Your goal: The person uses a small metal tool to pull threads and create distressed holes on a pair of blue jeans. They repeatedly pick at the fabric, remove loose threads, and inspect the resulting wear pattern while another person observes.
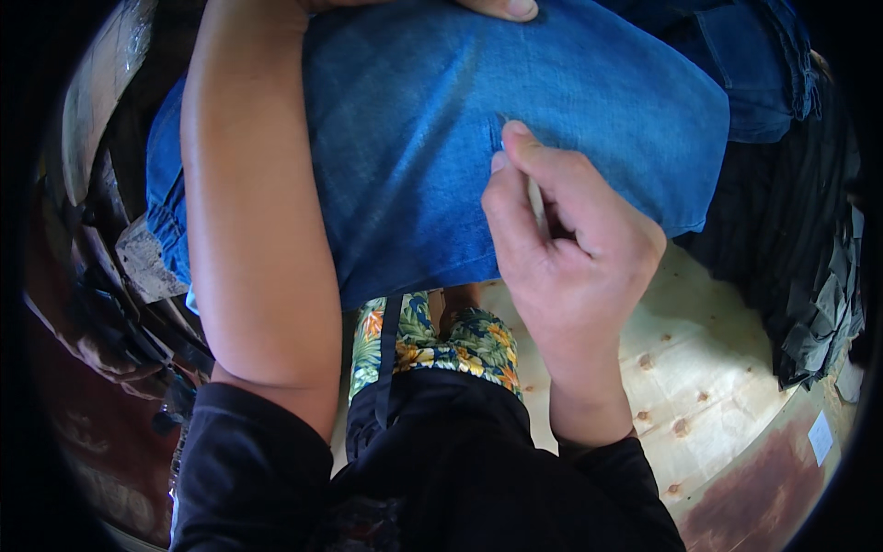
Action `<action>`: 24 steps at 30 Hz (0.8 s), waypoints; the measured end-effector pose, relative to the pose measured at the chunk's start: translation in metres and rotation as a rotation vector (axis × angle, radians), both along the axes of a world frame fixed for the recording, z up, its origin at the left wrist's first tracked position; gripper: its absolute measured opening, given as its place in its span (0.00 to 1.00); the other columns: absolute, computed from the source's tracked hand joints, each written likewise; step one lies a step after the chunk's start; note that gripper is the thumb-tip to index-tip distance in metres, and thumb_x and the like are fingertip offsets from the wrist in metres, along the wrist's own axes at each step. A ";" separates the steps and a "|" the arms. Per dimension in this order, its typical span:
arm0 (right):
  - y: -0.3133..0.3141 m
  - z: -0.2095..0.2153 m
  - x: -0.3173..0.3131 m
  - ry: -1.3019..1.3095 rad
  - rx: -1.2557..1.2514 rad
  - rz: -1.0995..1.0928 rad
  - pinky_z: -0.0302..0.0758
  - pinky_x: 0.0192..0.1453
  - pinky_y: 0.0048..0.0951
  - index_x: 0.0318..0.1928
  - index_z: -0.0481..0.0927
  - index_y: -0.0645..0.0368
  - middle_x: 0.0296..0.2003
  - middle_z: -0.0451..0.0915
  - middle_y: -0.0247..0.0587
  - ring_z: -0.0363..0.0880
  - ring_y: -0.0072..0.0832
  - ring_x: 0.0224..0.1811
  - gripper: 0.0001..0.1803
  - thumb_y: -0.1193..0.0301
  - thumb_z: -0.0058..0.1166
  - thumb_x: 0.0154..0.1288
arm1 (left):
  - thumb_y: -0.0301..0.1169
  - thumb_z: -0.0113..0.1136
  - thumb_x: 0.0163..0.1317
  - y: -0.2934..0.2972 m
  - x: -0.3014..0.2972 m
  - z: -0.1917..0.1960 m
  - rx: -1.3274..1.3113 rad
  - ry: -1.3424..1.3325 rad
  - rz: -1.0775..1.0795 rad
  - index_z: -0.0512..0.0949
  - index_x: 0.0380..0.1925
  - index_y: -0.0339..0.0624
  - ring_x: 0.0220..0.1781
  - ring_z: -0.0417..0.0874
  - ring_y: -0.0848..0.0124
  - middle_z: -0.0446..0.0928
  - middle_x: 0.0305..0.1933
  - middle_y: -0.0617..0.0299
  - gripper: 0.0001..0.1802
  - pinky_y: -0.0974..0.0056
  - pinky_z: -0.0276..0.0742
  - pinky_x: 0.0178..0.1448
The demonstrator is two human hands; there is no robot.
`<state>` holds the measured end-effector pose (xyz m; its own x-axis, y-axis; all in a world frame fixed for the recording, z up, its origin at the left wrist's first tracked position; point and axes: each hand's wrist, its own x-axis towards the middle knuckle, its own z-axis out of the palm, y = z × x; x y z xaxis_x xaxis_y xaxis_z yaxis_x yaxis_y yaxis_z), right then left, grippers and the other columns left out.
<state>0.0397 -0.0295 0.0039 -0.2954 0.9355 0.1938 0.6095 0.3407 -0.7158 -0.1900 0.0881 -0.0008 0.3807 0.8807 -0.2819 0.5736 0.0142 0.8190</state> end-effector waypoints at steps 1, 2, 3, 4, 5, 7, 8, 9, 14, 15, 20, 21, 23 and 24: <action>0.000 0.002 -0.001 0.012 -0.046 -0.013 0.64 0.27 0.16 0.44 0.93 0.67 0.21 0.78 0.25 0.67 0.05 0.24 0.05 0.86 0.73 0.69 | 0.42 0.85 0.65 0.000 0.002 0.001 -0.010 -0.001 0.011 0.94 0.44 0.29 0.33 0.82 0.78 0.90 0.30 0.63 0.22 0.62 0.79 0.41; -0.001 0.005 -0.002 0.023 -0.092 -0.027 0.63 0.27 0.16 0.43 0.93 0.67 0.20 0.77 0.25 0.67 0.05 0.24 0.05 0.86 0.73 0.70 | 0.41 0.85 0.65 -0.001 0.003 0.003 -0.021 -0.002 0.021 0.94 0.44 0.30 0.33 0.82 0.78 0.90 0.30 0.63 0.22 0.62 0.78 0.41; -0.002 0.008 -0.002 0.024 -0.142 -0.039 0.62 0.27 0.17 0.43 0.92 0.68 0.20 0.76 0.25 0.66 0.05 0.24 0.04 0.86 0.73 0.70 | 0.41 0.85 0.65 0.003 0.007 0.004 -0.076 -0.087 0.027 0.94 0.44 0.30 0.33 0.82 0.78 0.89 0.30 0.63 0.22 0.62 0.78 0.41; -0.004 0.012 -0.002 0.005 -0.166 -0.044 0.66 0.26 0.23 0.43 0.91 0.66 0.20 0.77 0.31 0.70 0.15 0.22 0.04 0.84 0.72 0.70 | 0.41 0.85 0.65 0.004 0.008 0.006 -0.109 -0.083 0.030 0.94 0.43 0.30 0.33 0.82 0.78 0.89 0.30 0.63 0.22 0.62 0.78 0.41; -0.006 0.017 -0.001 -0.021 -0.192 -0.044 0.70 0.26 0.29 0.43 0.90 0.64 0.20 0.77 0.38 0.74 0.25 0.20 0.05 0.83 0.72 0.70 | 0.41 0.85 0.65 0.006 0.009 0.008 -0.142 -0.079 0.034 0.94 0.43 0.30 0.33 0.82 0.78 0.89 0.29 0.63 0.22 0.62 0.78 0.40; -0.009 0.023 0.002 -0.044 -0.223 -0.046 0.69 0.26 0.30 0.43 0.90 0.64 0.20 0.77 0.37 0.73 0.25 0.20 0.04 0.83 0.72 0.70 | 0.41 0.85 0.65 0.009 0.010 0.012 -0.149 0.046 0.039 0.94 0.43 0.30 0.33 0.82 0.78 0.89 0.30 0.63 0.21 0.62 0.78 0.41; -0.011 0.024 0.002 -0.041 -0.230 -0.049 0.65 0.26 0.25 0.43 0.91 0.66 0.20 0.75 0.31 0.69 0.15 0.22 0.03 0.83 0.71 0.71 | 0.41 0.85 0.65 0.011 0.010 0.014 -0.148 0.077 0.039 0.94 0.43 0.30 0.33 0.83 0.78 0.90 0.30 0.63 0.21 0.62 0.78 0.41; -0.013 0.025 0.004 -0.047 -0.216 -0.047 0.60 0.26 0.19 0.43 0.92 0.68 0.20 0.74 0.24 0.64 0.05 0.24 0.02 0.84 0.71 0.72 | 0.41 0.85 0.65 0.010 0.010 0.013 -0.140 0.046 0.036 0.94 0.42 0.30 0.33 0.83 0.78 0.90 0.30 0.62 0.21 0.62 0.79 0.41; -0.018 0.025 0.012 -0.030 -0.239 -0.033 0.62 0.26 0.19 0.47 0.91 0.68 0.22 0.78 0.27 0.66 0.07 0.23 0.04 0.81 0.70 0.76 | 0.42 0.83 0.66 0.009 0.004 -0.001 -0.107 0.005 0.033 0.93 0.43 0.29 0.35 0.85 0.75 0.90 0.31 0.61 0.22 0.61 0.80 0.43; -0.018 0.025 0.014 -0.016 -0.250 -0.008 0.63 0.26 0.18 0.50 0.91 0.67 0.23 0.80 0.28 0.67 0.07 0.23 0.06 0.80 0.70 0.77 | 0.43 0.83 0.66 0.011 0.001 -0.003 -0.069 -0.037 0.001 0.93 0.44 0.29 0.35 0.85 0.74 0.90 0.31 0.61 0.23 0.60 0.81 0.43; -0.015 0.019 0.032 0.318 -0.443 -0.200 0.77 0.28 0.25 0.68 0.85 0.59 0.26 0.86 0.33 0.82 0.16 0.23 0.21 0.77 0.69 0.78 | 0.51 0.82 0.65 -0.008 -0.006 0.015 -0.028 0.122 0.094 0.94 0.46 0.35 0.39 0.91 0.62 0.94 0.39 0.53 0.27 0.56 0.85 0.49; -0.019 0.010 0.032 0.337 -0.397 -0.163 0.78 0.29 0.24 0.71 0.84 0.59 0.26 0.86 0.31 0.82 0.15 0.24 0.24 0.76 0.68 0.79 | 0.53 0.83 0.63 -0.026 0.002 0.013 -0.019 0.137 0.191 0.94 0.46 0.35 0.41 0.94 0.55 0.96 0.42 0.50 0.29 0.55 0.87 0.51; -0.030 0.003 0.035 0.234 -0.355 -0.097 0.76 0.30 0.22 0.74 0.82 0.63 0.28 0.85 0.30 0.80 0.14 0.24 0.25 0.76 0.66 0.81 | 0.44 0.80 0.64 -0.084 0.021 0.018 0.515 0.417 0.461 0.92 0.52 0.38 0.53 0.92 0.57 0.90 0.50 0.53 0.24 0.54 0.87 0.59; -0.033 -0.001 0.035 0.244 -0.334 -0.067 0.76 0.31 0.22 0.75 0.82 0.64 0.29 0.84 0.29 0.78 0.12 0.26 0.24 0.76 0.64 0.82 | 0.44 0.79 0.66 -0.117 0.028 0.019 0.612 0.364 0.600 0.91 0.53 0.40 0.59 0.89 0.53 0.88 0.55 0.54 0.23 0.51 0.85 0.65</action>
